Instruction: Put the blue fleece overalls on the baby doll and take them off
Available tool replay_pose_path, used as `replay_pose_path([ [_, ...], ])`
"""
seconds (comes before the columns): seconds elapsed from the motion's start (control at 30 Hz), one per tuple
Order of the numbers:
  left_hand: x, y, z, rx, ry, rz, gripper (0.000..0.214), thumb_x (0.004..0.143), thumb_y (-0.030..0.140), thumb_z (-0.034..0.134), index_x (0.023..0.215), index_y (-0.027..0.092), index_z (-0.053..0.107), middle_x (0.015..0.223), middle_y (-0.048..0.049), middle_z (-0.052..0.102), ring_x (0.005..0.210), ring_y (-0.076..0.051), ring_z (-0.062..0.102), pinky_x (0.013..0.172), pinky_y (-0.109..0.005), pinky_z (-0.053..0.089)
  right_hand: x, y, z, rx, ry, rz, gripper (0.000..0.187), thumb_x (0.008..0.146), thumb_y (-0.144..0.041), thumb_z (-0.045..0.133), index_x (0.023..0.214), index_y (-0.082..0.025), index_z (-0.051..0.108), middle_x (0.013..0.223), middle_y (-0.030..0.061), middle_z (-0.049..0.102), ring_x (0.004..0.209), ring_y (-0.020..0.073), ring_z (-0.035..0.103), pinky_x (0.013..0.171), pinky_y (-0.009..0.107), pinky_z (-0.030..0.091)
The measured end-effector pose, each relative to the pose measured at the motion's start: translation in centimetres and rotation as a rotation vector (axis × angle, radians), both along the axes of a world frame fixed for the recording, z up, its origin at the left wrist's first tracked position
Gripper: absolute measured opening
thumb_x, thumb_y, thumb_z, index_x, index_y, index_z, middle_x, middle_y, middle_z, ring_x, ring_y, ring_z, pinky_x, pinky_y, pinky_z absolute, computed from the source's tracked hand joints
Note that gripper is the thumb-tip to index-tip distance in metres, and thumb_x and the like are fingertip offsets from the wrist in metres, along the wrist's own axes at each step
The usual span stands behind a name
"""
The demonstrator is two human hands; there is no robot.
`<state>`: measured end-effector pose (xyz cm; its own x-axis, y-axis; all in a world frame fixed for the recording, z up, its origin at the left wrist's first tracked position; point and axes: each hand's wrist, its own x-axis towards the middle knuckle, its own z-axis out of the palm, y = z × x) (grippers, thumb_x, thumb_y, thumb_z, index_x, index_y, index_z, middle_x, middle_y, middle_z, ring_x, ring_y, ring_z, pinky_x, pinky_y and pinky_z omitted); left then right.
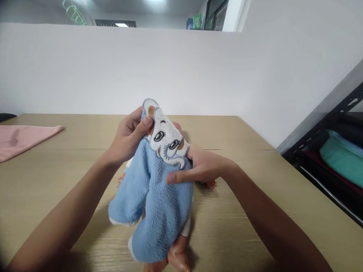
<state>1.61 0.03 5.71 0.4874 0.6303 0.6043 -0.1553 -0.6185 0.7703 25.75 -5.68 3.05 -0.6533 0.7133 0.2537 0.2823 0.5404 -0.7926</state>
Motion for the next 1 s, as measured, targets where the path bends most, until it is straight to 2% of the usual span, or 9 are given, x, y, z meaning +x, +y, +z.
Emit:
replay_pose_path([
  [0.07,-0.9,0.9,0.2,-0.022,0.052,-0.023,0.041,0.106,0.063,0.065,0.097,0.023,0.064,0.079,0.0015,0.062,0.066,-0.014,0.061,0.058,-0.025,0.051,0.5,0.8,-0.5,-0.051,-0.009,0.022,0.042,0.085,-0.046,0.096,0.116,-0.022,0.080,0.089,0.0011,0.082,0.075,0.0224,0.077,0.069,0.033,0.067],
  [0.2,-3.4,2.7,0.7,-0.021,0.267,-0.240,0.037,0.100,0.057,0.077,0.107,0.021,0.073,0.093,-0.0043,0.075,0.081,-0.020,0.072,0.068,-0.029,0.059,1.7,1.8,-1.0,-0.053,0.185,-0.042,0.053,0.089,-0.047,0.092,0.133,-0.023,0.076,0.125,0.0085,0.082,0.116,0.0302,0.078,0.100,0.042,0.066],
  [0.27,-4.5,3.3,1.1,0.029,0.394,-0.324,0.038,0.091,0.050,0.088,0.112,0.020,0.077,0.104,-0.0073,0.079,0.096,-0.025,0.076,0.081,-0.034,0.064,2.3,2.0,-1.0,-0.075,0.235,-0.068,0.059,0.088,-0.046,0.093,0.139,-0.023,0.074,0.132,0.0101,0.080,0.126,0.0319,0.075,0.105,0.043,0.063],
  [0.37,-5.6,3.6,1.8,0.077,0.566,-0.266,0.040,0.084,0.044,0.095,0.114,0.021,0.080,0.110,-0.0074,0.081,0.107,-0.028,0.076,0.095,-0.038,0.063,3.0,1.9,-0.8,-0.085,0.223,-0.096,0.066,0.078,-0.041,0.101,0.136,-0.025,0.074,0.122,0.0075,0.079,0.115,0.0284,0.074,0.096,0.038,0.064],
  [0.53,-6.4,3.3,2.8,0.059,0.850,-0.129,0.035,0.093,0.052,0.085,0.116,0.025,0.082,0.113,-0.0021,0.082,0.105,-0.026,0.076,0.091,-0.032,0.059,4.1,1.1,0.5,-0.163,0.142,-0.165,0.048,0.070,-0.034,0.106,0.098,-0.026,0.068,0.085,-0.0047,0.065,0.077,0.0155,0.062,0.069,0.024,0.054],
  [0.6,-6.2,3.3,2.7,0.091,0.844,-0.156,0.038,0.097,0.050,0.081,0.126,0.027,0.079,0.123,-0.0025,0.081,0.115,-0.028,0.075,0.099,-0.033,0.057,4.4,1.0,1.0,-0.237,0.044,-0.130,0.049,0.073,-0.036,0.104,0.102,-0.026,0.067,0.084,-0.0058,0.064,0.070,0.0134,0.058,0.063,0.023,0.051],
  [0.7,-4.9,3.0,2.0,0.141,0.657,-0.264,0.040,0.101,0.044,0.078,0.136,0.024,0.074,0.134,-0.0075,0.078,0.127,-0.028,0.070,0.108,-0.035,0.055,3.9,1.2,1.1,-0.189,-0.078,-0.069,0.048,0.075,-0.039,0.102,0.108,-0.025,0.070,0.083,-0.0046,0.067,0.069,0.0147,0.059,0.062,0.024,0.051],
  [0.83,-3.0,1.6,1.4,0.116,0.409,-0.323,0.040,0.101,0.039,0.079,0.138,0.023,0.072,0.135,-0.0100,0.076,0.127,-0.026,0.070,0.109,-0.036,0.056,1.5,1.1,0.1,-0.095,-0.084,-0.069,0.053,0.075,-0.047,0.101,0.116,-0.024,0.077,0.093,-0.0004,0.075,0.089,0.0237,0.072,0.079,0.032,0.062],
  [1.0,-3.9,0.7,2.6,0.043,0.556,-0.231,0.044,0.098,0.042,0.082,0.138,0.025,0.073,0.125,-0.0063,0.079,0.115,-0.026,0.073,0.097,-0.033,0.060,-0.2,0.0,-0.6,-0.097,0.042,-0.140,0.054,0.080,-0.050,0.097,0.124,-0.023,0.080,0.115,0.0042,0.083,0.108,0.0290,0.077,0.099,0.040,0.064],
])
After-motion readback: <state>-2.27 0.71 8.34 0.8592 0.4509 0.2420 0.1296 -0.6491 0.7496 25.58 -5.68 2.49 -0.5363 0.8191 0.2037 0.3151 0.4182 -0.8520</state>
